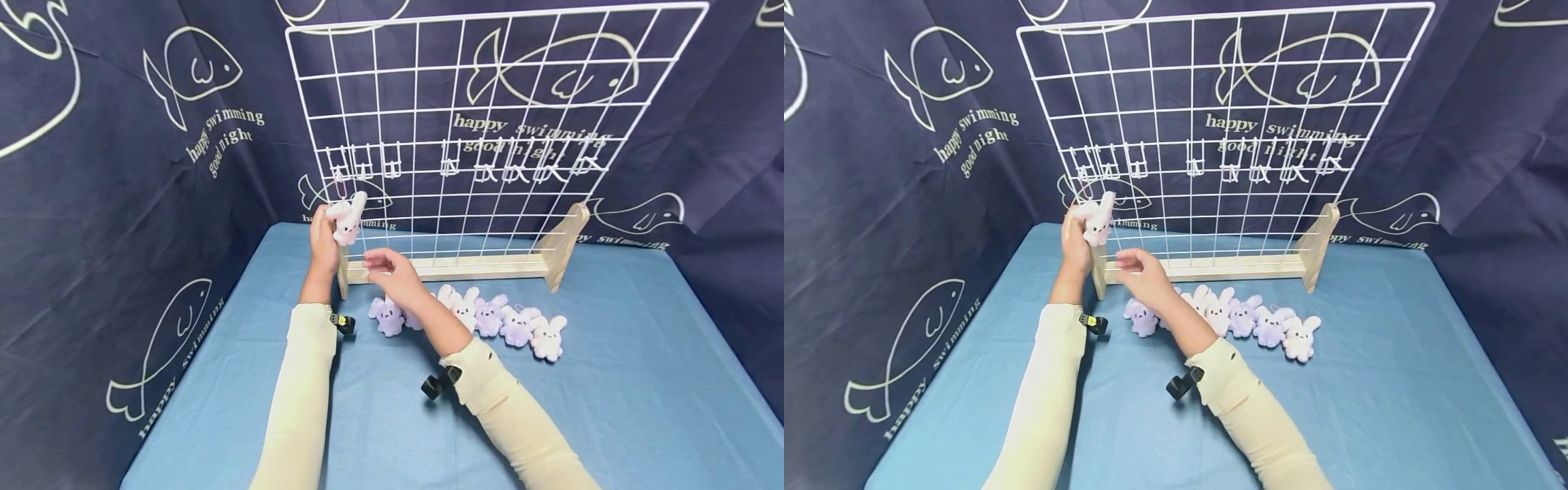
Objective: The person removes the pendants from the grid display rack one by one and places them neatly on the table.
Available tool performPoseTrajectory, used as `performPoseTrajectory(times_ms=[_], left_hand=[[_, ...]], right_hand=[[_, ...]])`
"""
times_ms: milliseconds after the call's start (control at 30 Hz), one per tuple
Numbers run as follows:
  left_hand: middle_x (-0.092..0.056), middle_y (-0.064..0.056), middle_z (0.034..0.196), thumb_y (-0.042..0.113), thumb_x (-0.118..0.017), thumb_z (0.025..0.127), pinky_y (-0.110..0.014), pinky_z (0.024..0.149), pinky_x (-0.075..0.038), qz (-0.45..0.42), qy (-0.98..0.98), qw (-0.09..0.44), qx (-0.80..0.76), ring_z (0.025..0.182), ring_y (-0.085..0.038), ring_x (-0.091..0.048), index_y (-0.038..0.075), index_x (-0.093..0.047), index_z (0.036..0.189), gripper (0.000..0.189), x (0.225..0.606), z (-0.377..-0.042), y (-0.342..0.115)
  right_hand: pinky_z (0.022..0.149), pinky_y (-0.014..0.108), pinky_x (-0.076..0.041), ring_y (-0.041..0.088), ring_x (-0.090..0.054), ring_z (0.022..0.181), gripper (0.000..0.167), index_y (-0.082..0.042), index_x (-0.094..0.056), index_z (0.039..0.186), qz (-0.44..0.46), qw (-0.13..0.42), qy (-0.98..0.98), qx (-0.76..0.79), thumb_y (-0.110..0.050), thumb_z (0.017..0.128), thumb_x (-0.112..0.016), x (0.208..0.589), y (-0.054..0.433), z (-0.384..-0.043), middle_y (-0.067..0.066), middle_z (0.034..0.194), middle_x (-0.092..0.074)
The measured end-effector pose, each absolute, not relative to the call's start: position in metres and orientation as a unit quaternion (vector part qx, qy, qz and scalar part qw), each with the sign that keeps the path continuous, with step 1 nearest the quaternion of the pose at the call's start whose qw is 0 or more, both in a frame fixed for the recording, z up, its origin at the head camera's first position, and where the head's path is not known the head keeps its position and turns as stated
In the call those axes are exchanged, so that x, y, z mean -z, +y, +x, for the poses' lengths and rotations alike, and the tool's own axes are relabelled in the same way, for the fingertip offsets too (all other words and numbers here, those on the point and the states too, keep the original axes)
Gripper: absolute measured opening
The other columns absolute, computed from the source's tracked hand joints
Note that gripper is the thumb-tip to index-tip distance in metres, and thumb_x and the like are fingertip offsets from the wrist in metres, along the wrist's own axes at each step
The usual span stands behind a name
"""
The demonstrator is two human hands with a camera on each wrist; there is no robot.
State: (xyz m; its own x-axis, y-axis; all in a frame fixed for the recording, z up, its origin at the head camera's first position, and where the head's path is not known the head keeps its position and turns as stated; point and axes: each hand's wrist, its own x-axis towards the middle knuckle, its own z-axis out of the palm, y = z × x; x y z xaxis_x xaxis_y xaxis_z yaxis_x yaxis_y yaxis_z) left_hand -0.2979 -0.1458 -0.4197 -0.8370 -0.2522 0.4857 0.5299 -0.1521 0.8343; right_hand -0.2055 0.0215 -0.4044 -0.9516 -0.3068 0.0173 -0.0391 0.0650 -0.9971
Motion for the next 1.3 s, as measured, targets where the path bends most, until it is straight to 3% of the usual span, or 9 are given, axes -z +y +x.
performPoseTrajectory(times_ms=[100, 267, 400, 600, 800, 967, 1133, 1300], left_hand=[[-0.062, 0.008, 0.087, 0.007, -0.034, 0.101, -0.021, 0.067, -0.052, -0.116, -0.599, 0.251, 0.752, 0.077, -0.007, -0.062, 0.021, -0.060, 0.093, 0.030, 0.420, -0.297, -0.146], [-0.063, 0.006, 0.089, 0.010, -0.032, 0.101, -0.023, 0.069, -0.055, -0.120, -0.608, 0.234, 0.749, 0.078, -0.008, -0.064, 0.023, -0.061, 0.096, 0.032, 0.420, -0.296, -0.146], [-0.062, 0.009, 0.090, 0.009, -0.033, 0.100, -0.022, 0.075, -0.051, -0.123, -0.617, 0.242, 0.739, 0.082, -0.005, -0.060, 0.022, -0.062, 0.095, 0.032, 0.420, -0.297, -0.146], [-0.060, 0.011, 0.088, 0.006, -0.034, 0.098, -0.020, 0.078, -0.047, -0.109, -0.611, 0.258, 0.740, 0.083, -0.004, -0.056, 0.022, -0.061, 0.091, 0.032, 0.420, -0.296, -0.144], [-0.052, 0.011, 0.078, 0.003, -0.031, 0.100, -0.020, 0.073, -0.040, -0.111, -0.596, 0.266, 0.749, 0.076, -0.005, -0.048, 0.021, -0.054, 0.085, 0.033, 0.419, -0.298, -0.142], [-0.050, 0.010, 0.081, 0.001, -0.031, 0.099, -0.020, 0.076, -0.039, -0.115, -0.595, 0.269, 0.749, 0.080, -0.004, -0.048, 0.019, -0.053, 0.084, 0.032, 0.409, -0.286, -0.138], [-0.049, 0.009, 0.082, 0.002, -0.031, 0.097, -0.020, 0.079, -0.037, -0.117, -0.599, 0.276, 0.743, 0.082, -0.005, -0.047, 0.013, -0.052, 0.084, 0.027, 0.402, -0.279, -0.136], [-0.049, 0.008, 0.083, 0.001, -0.030, 0.098, -0.021, 0.079, -0.038, -0.128, -0.587, 0.271, 0.752, 0.081, -0.006, -0.047, 0.014, -0.052, 0.087, 0.028, 0.415, -0.293, -0.141]], right_hand=[[0.127, 0.057, -0.034, 0.046, -0.046, 0.148, 0.056, 0.005, -0.039, 0.156, -0.076, 0.169, 0.549, 0.815, 0.002, 0.100, -0.047, 0.396, 0.018, -0.209, 0.032, 0.158, -0.045], [0.136, 0.050, -0.015, 0.044, -0.017, 0.163, 0.069, -0.007, -0.013, 0.168, -0.029, 0.251, 0.323, 0.912, -0.005, 0.104, -0.036, 0.391, 0.017, -0.216, 0.021, 0.175, -0.017], [0.136, 0.048, -0.013, 0.041, -0.013, 0.165, 0.068, -0.013, -0.013, 0.169, -0.009, 0.269, 0.262, 0.927, -0.011, 0.104, -0.034, 0.392, 0.016, -0.220, 0.017, 0.177, -0.014], [0.137, 0.048, -0.010, 0.041, -0.010, 0.165, 0.071, -0.016, -0.015, 0.169, -0.020, 0.273, 0.238, 0.932, -0.010, 0.100, -0.034, 0.394, 0.013, -0.221, 0.021, 0.177, -0.010], [0.136, 0.043, -0.013, 0.032, -0.022, 0.160, 0.065, -0.010, -0.029, 0.161, -0.028, 0.271, 0.219, 0.937, -0.007, 0.096, -0.035, 0.392, 0.012, -0.220, 0.022, 0.169, -0.021], [0.133, 0.039, -0.024, 0.028, -0.042, 0.140, 0.049, -0.010, -0.043, 0.148, -0.034, 0.270, 0.226, 0.935, -0.006, 0.099, -0.037, 0.387, 0.014, -0.217, 0.017, 0.155, -0.038], [0.110, 0.033, -0.048, 0.027, -0.056, 0.119, 0.035, -0.014, -0.053, 0.135, -0.046, 0.280, 0.251, 0.926, -0.009, 0.104, -0.038, 0.382, 0.017, -0.213, 0.012, 0.133, -0.054], [0.095, 0.028, -0.055, 0.021, -0.065, 0.107, 0.033, -0.017, -0.054, 0.129, -0.077, 0.277, 0.275, 0.917, -0.003, 0.108, -0.033, 0.376, 0.019, -0.208, 0.010, 0.121, -0.061]])
